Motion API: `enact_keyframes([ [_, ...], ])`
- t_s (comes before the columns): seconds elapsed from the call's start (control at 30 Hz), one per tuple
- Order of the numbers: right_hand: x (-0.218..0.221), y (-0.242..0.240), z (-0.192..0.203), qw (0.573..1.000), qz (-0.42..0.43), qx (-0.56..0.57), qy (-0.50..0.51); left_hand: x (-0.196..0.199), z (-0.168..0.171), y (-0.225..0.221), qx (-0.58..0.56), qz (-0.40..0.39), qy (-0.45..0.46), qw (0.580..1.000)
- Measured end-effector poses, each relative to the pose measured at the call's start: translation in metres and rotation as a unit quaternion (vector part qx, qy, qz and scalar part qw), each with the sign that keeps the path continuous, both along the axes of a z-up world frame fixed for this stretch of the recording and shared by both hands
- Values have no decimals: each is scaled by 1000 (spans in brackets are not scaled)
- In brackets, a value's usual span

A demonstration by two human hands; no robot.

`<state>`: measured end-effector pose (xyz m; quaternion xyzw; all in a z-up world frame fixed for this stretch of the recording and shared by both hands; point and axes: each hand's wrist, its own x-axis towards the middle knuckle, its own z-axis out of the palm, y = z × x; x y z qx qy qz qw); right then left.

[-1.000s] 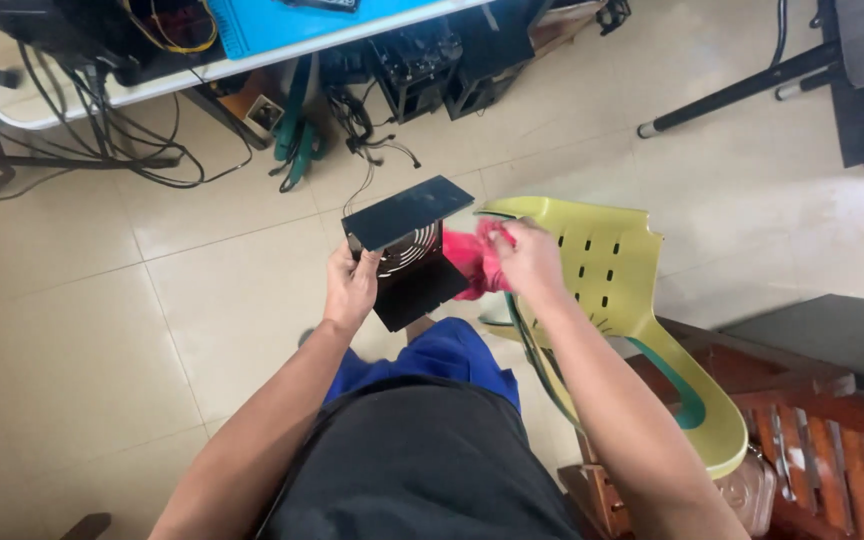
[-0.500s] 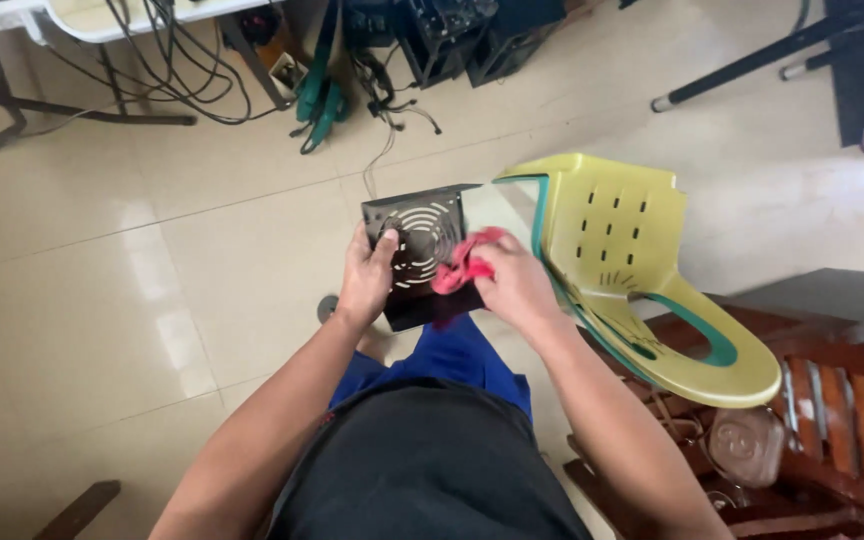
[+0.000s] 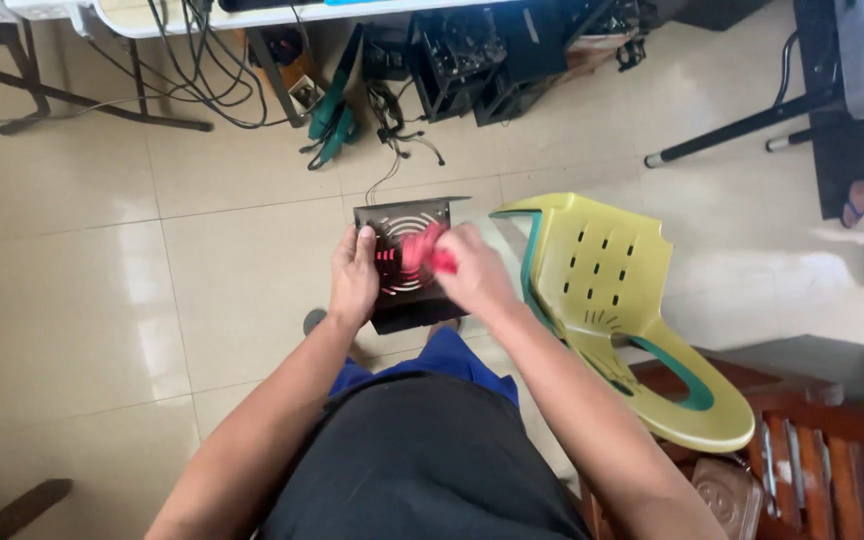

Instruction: Disassembling a computer power supply unit to remove the fan and clean the internal casing.

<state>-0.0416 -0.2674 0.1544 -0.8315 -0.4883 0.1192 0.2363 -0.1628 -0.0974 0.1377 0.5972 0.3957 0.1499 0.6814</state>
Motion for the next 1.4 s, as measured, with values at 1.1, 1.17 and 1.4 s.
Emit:
enact_keyframes([
  [1.1, 13, -6, 22, 999, -6, -45, 5, 22, -15, 20, 45, -27, -9, 999],
  [1.17, -21, 20, -2, 997, 75, 5, 24, 30, 14, 7, 32, -32, 7, 999],
  [1.4, 29, -39, -1, 988, 10, -131, 84, 8, 9, 16, -13, -26, 1, 1000],
])
